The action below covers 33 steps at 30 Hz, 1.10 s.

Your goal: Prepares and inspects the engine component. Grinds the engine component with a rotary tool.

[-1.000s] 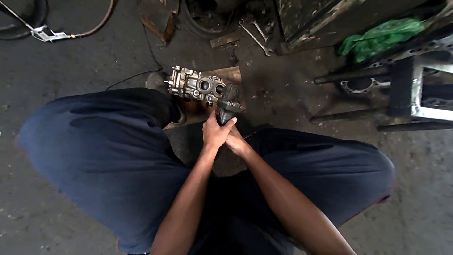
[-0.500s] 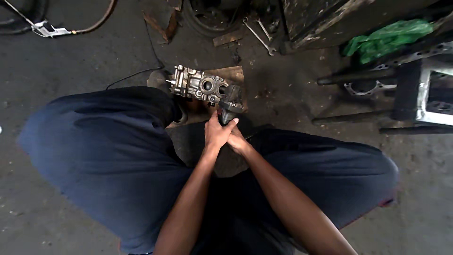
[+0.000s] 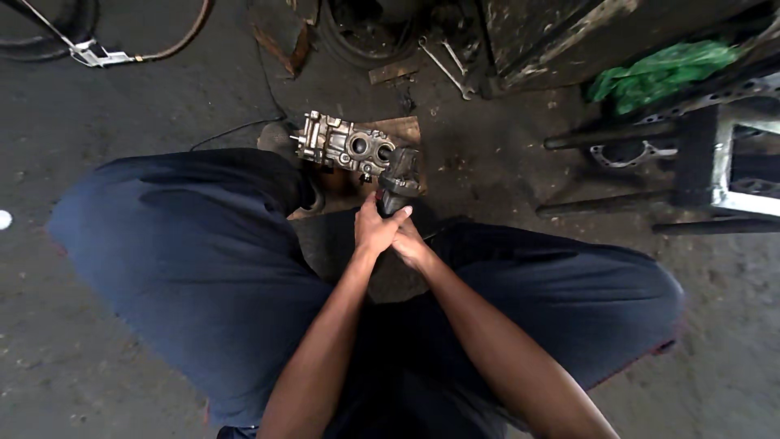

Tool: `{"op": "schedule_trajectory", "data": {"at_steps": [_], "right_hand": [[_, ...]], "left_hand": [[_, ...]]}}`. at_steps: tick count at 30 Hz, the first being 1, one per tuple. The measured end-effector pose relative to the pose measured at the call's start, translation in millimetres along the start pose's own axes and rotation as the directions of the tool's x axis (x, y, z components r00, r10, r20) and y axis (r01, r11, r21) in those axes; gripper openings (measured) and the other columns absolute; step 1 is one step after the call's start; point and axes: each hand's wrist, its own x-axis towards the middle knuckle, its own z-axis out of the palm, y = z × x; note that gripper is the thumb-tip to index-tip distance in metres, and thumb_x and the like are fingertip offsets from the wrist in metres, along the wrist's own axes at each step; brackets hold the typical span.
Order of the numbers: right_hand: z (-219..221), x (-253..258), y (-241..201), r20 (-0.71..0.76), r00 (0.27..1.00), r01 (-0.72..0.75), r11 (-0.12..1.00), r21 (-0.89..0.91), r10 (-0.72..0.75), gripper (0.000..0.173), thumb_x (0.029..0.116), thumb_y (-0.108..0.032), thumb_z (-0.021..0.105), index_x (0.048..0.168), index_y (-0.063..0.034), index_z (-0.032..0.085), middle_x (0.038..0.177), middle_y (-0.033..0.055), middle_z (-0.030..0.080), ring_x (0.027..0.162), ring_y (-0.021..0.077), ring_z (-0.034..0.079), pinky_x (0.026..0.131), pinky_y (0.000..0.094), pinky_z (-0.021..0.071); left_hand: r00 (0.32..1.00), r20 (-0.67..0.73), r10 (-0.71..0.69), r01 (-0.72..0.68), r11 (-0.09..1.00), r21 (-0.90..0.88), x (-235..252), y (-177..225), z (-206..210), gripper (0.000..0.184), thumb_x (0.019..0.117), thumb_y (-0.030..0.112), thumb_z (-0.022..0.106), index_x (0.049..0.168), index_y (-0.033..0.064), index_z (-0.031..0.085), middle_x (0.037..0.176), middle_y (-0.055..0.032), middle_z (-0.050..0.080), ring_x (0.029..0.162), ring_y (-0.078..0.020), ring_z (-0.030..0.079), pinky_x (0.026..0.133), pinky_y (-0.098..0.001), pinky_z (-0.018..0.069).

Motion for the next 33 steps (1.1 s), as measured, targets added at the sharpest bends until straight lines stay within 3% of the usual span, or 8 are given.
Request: {"op": "schedule_trajectory", "data": {"at_steps": [12,20,25,33], "right_hand": [[-3.7,-18.2,-14.1,-0.14,0.99,0.003,0.998,-0.065,-0.012,0.052,0.0771,-0.001,0.081,0.124,-0.0015,0.06,0.108,0.0094,0.071,0.101,0.0119,0.069,0.09,0.0307,0.059],[-5.4,-26.3,-20.6,-0.18,0.984,0.009,0.998,-0.068,-0.021,0.059,0.0755,-0.003,0.081,0.13,-0.0029,0.056,0.114,0.0095,0.069,0.105,0.0124,0.068,0.092,0.0312,0.0584],[-3.9,-28.8,-23.8,-0.193,0.981,0.003,0.998,-0.068,-0.016,0.054,0.076,-0.003,0.081,0.125,-0.0031,0.059,0.108,0.0088,0.07,0.1,0.0127,0.069,0.089,0.032,0.0595],[-4.3,-19.1,-19.2,-0.156,0.986,0.039,0.996,-0.084,-0.051,0.047,0.0807,-0.005,0.079,0.124,-0.004,0.061,0.106,0.0078,0.072,0.098,0.0118,0.07,0.088,0.0317,0.0597]], "left_hand": [[0.998,0.031,0.054,-0.051,0.994,-0.1,-13.5,7.4,4.9,0.065,0.0803,0.039,0.088,0.133,0.0104,0.062,0.116,-0.0101,0.072,0.109,-0.0207,0.069,0.096,-0.0481,0.0576],[0.997,0.03,0.067,-0.064,0.994,-0.084,-20.3,13.1,7.4,0.073,0.0809,0.043,0.087,0.14,0.0109,0.058,0.121,-0.0105,0.071,0.113,-0.021,0.068,0.098,-0.0481,0.057],[0.995,0.026,0.093,-0.091,0.992,-0.082,-23.8,14.9,6.7,0.065,0.0815,0.044,0.086,0.133,0.0132,0.062,0.113,-0.0073,0.073,0.105,-0.018,0.071,0.093,-0.0471,0.0595],[0.997,0.021,0.068,-0.065,0.993,-0.098,-15.9,14.1,7.4,0.066,0.0833,0.043,0.085,0.136,0.0123,0.06,0.115,-0.0093,0.072,0.107,-0.019,0.07,0.094,-0.0469,0.0586]]}}
